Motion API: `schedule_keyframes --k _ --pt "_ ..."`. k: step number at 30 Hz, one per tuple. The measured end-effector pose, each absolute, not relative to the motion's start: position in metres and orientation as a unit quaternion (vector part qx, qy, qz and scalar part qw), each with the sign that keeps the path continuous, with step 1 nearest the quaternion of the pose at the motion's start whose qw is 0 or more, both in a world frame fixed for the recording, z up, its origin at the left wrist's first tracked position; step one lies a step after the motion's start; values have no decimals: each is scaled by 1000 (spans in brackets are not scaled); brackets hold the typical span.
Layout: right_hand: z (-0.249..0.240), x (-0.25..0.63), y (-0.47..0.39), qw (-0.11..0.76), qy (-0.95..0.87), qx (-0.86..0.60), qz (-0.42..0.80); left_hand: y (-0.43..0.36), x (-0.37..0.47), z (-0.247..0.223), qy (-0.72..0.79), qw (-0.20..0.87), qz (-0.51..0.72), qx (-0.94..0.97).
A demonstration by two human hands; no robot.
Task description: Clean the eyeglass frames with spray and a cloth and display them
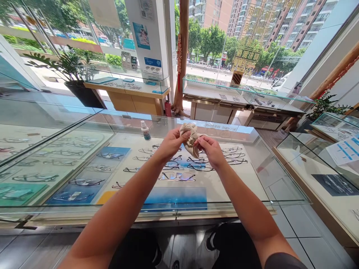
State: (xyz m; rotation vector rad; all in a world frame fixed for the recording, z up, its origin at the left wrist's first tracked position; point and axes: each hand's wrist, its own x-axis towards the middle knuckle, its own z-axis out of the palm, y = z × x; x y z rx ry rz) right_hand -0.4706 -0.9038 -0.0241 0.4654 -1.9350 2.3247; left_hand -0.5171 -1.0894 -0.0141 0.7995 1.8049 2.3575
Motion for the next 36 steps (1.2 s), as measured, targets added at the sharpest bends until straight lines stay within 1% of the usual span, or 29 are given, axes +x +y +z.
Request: schedule_keyframes --k 3,9,13,19,26,32,34,36 --pt "-26 -471 -905 24 -603 150 783 -1091 -511 -9 596 62 756 265" --pt "-31 -471 -911 1 -617 186 764 -1078 -502 -10 601 -2 767 223" --pt "-31 -469 -913 12 -633 195 749 -1073 -504 -16 600 -49 774 196" --pt "-29 -470 -911 32 -609 172 774 -1076 -516 -20 565 -22 809 159" --pt "-20 -468 -903 54 -578 148 801 -1087 -528 -13 480 -64 869 105" --pt "-22 -468 -904 64 -598 162 782 -1082 -524 -17 491 -41 852 179" --pt "-22 -468 -904 88 -604 155 777 -1080 -520 -19 512 -77 828 216" --pt "-22 -467 -905 122 -613 141 767 -1081 -516 -19 557 -152 777 250"
